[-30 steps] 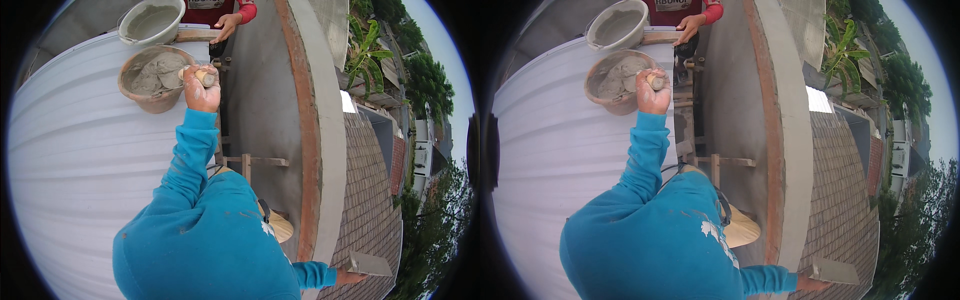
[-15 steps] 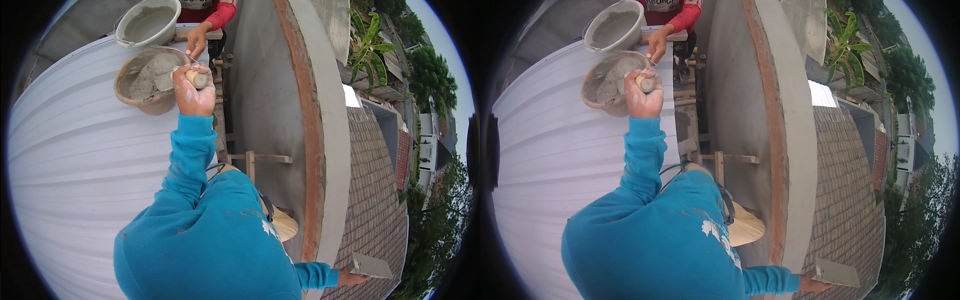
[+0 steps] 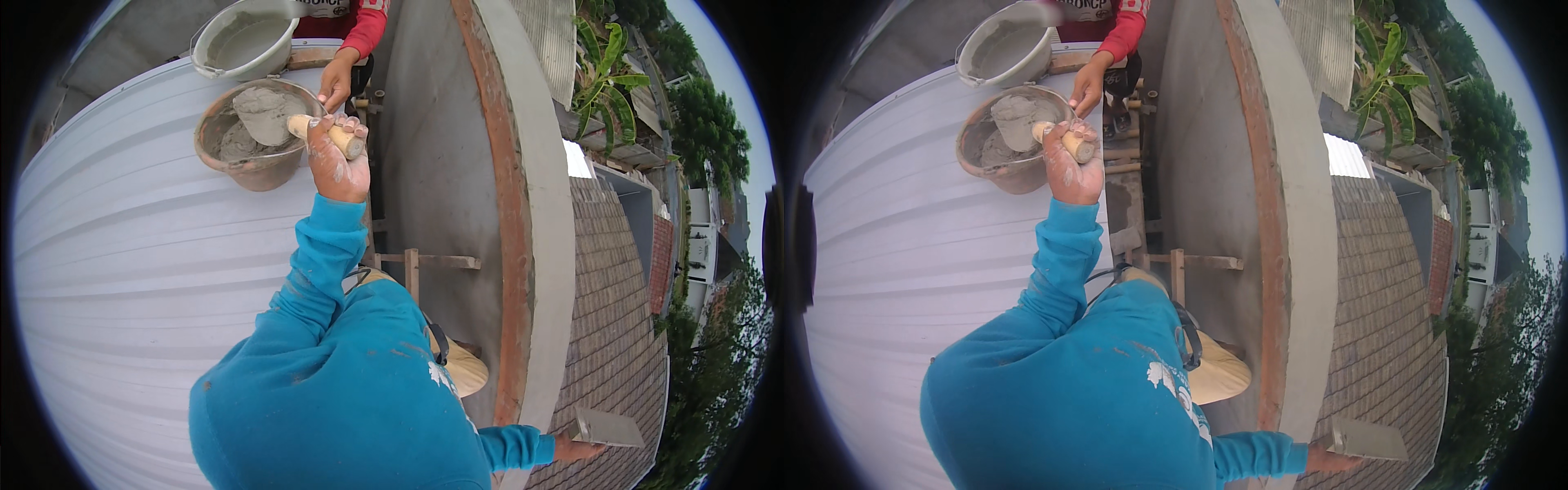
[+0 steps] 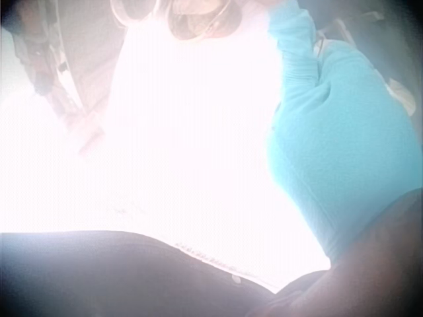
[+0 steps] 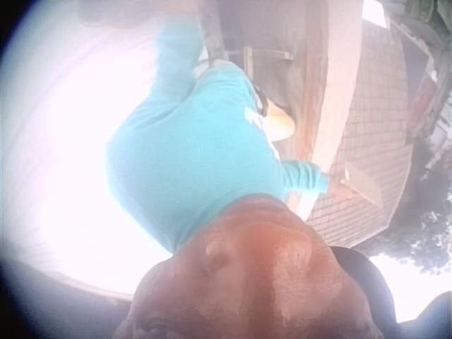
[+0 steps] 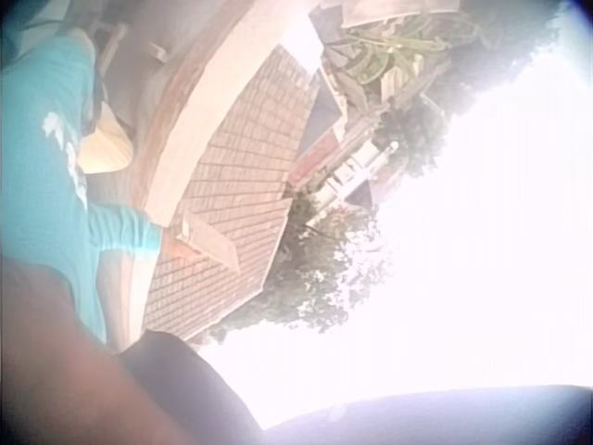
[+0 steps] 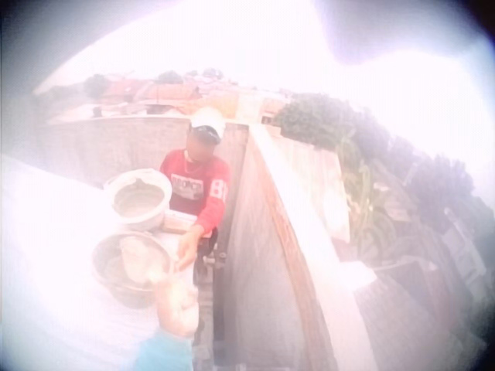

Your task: The person applies wet cement to a roof edge using a trowel and smooths it with a wooden float. They repeatedly scoop cement from a bucket and spread it along the curved edge, leveling the surface with consistent strokes.

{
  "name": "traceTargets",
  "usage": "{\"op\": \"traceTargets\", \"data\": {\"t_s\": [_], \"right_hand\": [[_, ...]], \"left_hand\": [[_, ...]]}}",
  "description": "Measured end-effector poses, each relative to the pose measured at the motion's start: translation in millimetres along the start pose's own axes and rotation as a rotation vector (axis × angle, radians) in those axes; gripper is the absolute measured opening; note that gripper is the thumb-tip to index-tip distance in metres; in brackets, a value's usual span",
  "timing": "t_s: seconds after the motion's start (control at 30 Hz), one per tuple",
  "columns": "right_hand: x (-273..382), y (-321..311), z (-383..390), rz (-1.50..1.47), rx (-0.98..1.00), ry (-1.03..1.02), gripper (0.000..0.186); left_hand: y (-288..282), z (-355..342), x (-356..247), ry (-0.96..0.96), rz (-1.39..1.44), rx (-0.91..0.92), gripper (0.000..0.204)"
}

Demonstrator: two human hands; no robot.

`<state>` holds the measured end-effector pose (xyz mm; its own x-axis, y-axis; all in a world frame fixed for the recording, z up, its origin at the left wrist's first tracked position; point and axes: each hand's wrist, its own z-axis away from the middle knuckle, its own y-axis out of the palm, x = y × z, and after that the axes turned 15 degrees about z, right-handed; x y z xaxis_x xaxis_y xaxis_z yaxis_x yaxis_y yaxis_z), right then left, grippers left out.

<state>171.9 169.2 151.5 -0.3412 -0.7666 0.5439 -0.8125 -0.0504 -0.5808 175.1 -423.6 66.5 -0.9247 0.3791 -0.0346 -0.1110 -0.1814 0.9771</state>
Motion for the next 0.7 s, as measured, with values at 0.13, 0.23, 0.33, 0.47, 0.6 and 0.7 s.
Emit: {"op": "traceTargets", "data": {"t_s": [0.13,0.23,0.33,0.47,0.6,0.7], "right_hand": [[1,-4,-7,-0.111,0.065,0.193,0.044],[-48,0,-14,0.026,0.123,0.056,0.060],[-40,-9,-2,0.067,0.062,-0.042,0.059],[-23,-12,12,0.069,0.064,0.020,0.041],[9,-17,27,0.208,0.122,0.149,0.039],[-13,-21,30,0.365,0.045,0.017,0.038]], "left_hand": [[0,1,14,0.009,-0.010,0.061,0.018],[3,12,20,0.012,-0.061,0.090,0.018],[5,29,18,-0.012,-0.074,0.098,0.019],[4,39,13,-0.037,-0.071,0.082,0.021],[9,43,9,-0.050,-0.073,0.084,0.022],[8,56,1,-0.086,-0.085,0.087,0.023]]}}
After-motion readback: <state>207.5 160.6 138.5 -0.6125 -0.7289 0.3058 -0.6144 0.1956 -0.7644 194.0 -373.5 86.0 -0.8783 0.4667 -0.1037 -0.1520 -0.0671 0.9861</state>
